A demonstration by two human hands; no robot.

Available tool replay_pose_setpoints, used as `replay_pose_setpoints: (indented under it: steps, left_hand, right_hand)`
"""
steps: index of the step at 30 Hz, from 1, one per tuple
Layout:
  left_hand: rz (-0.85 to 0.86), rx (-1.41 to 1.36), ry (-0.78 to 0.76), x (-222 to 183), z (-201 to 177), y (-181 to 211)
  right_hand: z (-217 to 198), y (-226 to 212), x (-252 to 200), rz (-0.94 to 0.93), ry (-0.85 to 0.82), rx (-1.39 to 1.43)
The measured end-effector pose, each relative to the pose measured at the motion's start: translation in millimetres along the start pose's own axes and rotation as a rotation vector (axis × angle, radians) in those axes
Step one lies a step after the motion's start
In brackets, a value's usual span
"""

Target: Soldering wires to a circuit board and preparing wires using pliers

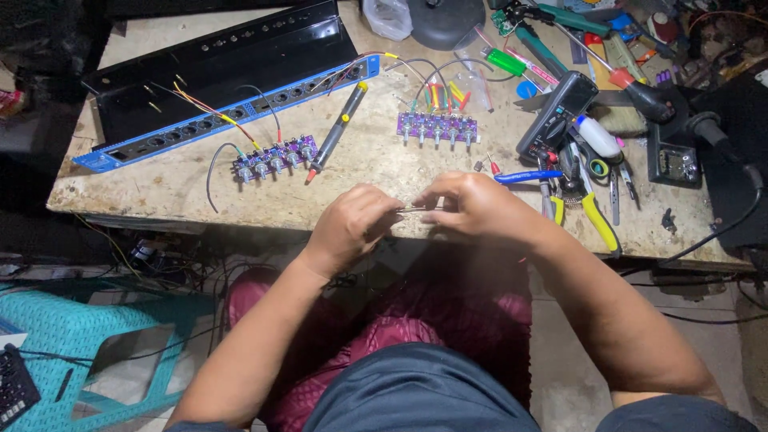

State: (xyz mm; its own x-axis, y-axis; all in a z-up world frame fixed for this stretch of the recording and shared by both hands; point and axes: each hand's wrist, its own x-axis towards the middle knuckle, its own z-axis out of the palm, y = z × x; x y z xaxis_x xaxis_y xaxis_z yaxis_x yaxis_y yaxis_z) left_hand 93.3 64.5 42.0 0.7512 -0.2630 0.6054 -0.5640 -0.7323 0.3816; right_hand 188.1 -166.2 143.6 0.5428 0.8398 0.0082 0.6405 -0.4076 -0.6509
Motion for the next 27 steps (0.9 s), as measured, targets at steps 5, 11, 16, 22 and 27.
replay_pose_setpoints:
  steps: [5,11,16,22,27]
  left_hand:
    - [-0.025,-0.058,0.008,7.2,-10.5,2.6]
    - [-0.134,-0.175,-0.066,12.3,-9.8,6.5]
    - [-0.191,-0.267,-0.031,9.7,-1.5,-4.0]
    - [-0.212,0.108,-0.067,14.7,-11.7,7.3]
    - [0.036,0.199,-0.011,30.6,-7.0,27.2]
  right_hand:
    - [-2.0,5.1,-9.5,-0.062,0.039,-0.128]
    - [3.6,30.5,-13.0,-0.225,0.192,-0.418]
    - [14.3,33.4,-15.6,-0.237,0.251,-0.570]
    - [24.1,28.0,-7.8,-0.289,0.322,-0.643]
    - [37.8,34.3,-3.5,-0.308,0.420,-0.565]
